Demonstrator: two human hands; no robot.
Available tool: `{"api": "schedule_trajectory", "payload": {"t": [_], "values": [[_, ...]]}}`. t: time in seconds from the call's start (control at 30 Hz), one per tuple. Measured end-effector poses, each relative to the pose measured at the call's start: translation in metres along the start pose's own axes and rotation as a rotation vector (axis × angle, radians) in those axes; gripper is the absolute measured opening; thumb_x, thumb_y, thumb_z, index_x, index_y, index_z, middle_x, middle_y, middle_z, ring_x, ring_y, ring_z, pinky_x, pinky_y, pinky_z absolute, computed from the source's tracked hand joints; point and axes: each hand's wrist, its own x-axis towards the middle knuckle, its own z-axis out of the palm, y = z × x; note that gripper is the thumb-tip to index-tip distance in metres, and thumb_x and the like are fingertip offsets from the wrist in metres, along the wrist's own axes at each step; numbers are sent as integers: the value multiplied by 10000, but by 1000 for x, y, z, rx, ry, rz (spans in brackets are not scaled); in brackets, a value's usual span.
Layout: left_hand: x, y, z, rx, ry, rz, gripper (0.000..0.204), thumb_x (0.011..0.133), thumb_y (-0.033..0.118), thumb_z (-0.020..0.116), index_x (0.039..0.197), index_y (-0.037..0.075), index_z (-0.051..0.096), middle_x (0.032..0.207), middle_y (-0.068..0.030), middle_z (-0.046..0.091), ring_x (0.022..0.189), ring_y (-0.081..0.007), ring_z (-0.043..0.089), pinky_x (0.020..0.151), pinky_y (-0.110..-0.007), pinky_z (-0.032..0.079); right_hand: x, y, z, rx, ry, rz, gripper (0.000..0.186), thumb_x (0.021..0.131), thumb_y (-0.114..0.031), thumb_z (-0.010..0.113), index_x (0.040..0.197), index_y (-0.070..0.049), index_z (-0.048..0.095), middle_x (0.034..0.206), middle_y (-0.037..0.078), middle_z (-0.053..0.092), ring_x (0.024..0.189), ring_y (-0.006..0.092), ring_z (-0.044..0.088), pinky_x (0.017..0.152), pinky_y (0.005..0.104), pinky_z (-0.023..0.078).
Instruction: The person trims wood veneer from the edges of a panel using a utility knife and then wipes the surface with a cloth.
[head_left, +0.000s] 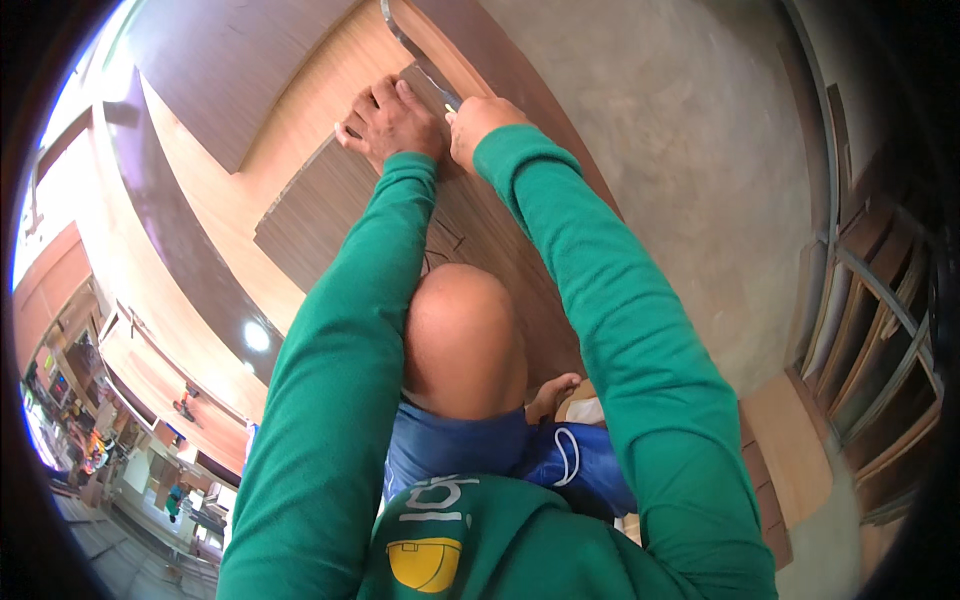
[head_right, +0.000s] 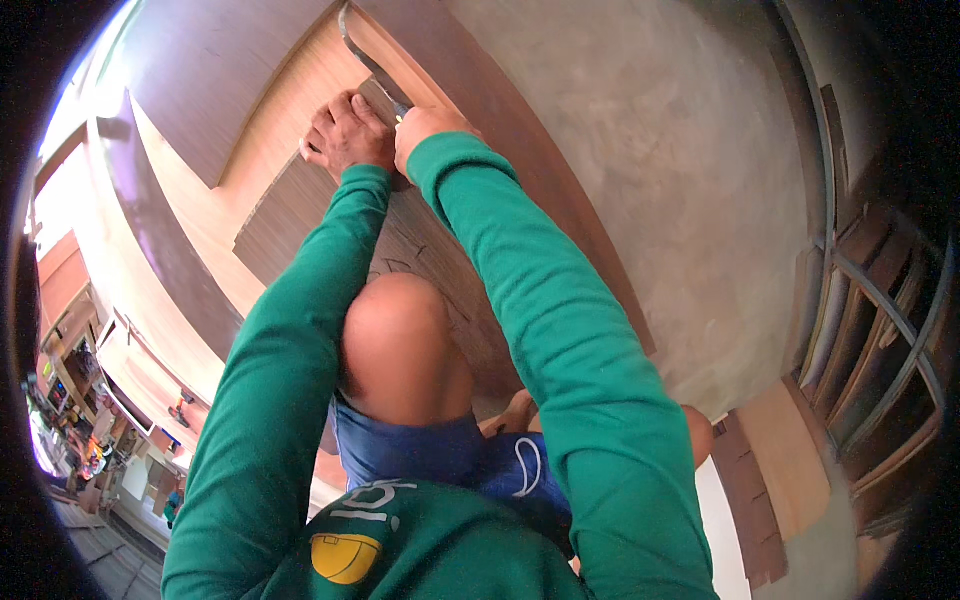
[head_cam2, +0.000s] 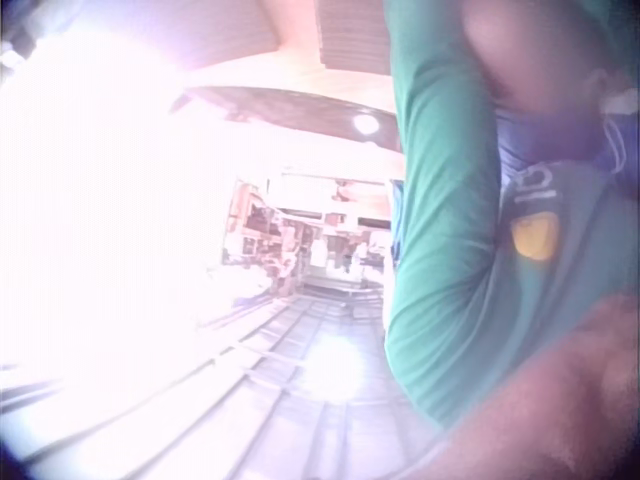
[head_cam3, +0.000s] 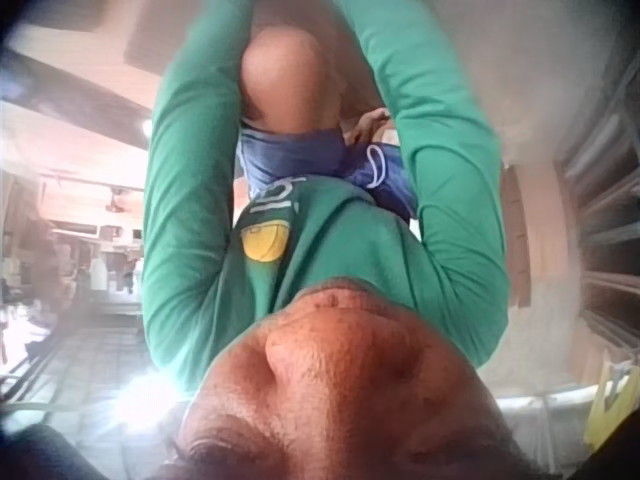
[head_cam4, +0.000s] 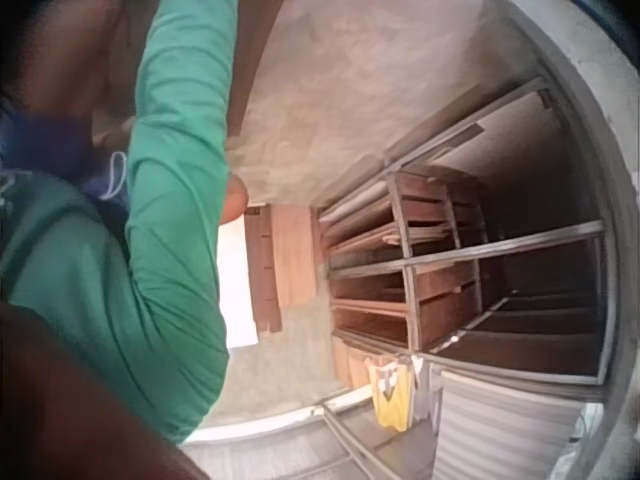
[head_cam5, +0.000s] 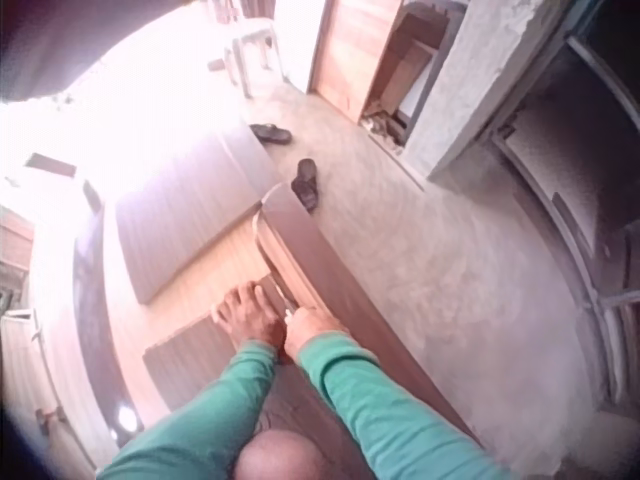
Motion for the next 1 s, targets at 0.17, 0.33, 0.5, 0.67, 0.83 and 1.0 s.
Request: {"api": "schedule_trajectory", "payload": {"t": [0.17,0.33,0.5,0.67,0.83,1.0], "values": [[-3,-8,3,11,-25,9,329,1012,370,407,1193,181,607,1284,-113,528,1304,-317,399,1139,-612,131,-37,30,12,-19,-88,57,386,1000,-348,499,1047,-21,700,1031,250,683,1007,415,654,866,499,527],[-3,-6,4,-3,25,22,355,995,409,421,1183,210,647,1321,-124,543,1306,-340,412,1138,-575,130,-99,89,38,-38,-123,97,392,1003,-351,500,1020,-2,679,964,252,688,945,425,664,825,515,529],[0,-15,11,60,74,28,393,989,443,418,1238,232,637,1339,-131,547,1296,-363,434,1122,-594,181,-162,151,73,-14,-162,160,384,1000,-347,506,976,27,593,912,291,669,877,463,657,780,534,524],[-3,-9,10,41,50,17,391,973,465,436,1245,278,645,1376,-121,542,1315,-344,427,1116,-575,210,-226,221,112,-30,-147,200,374,990,-345,525,984,26,580,905,299,662,864,481,648,762,544,518],[1,-18,16,25,55,33,407,958,479,442,1240,278,657,1368,-114,548,1308,-335,432,1110,-554,227,-274,258,130,-12,-160,257,370,985,-343,537,974,23,583,892,296,657,864,477,643,757,546,510],[-2,-7,16,49,17,22,420,964,462,421,1250,260,653,1379,-140,531,1310,-335,421,1106,-529,239,-313,320,180,-32,-121,214,351,982,-332,544,981,17,584,868,283,657,846,468,641,754,535,504]]}}
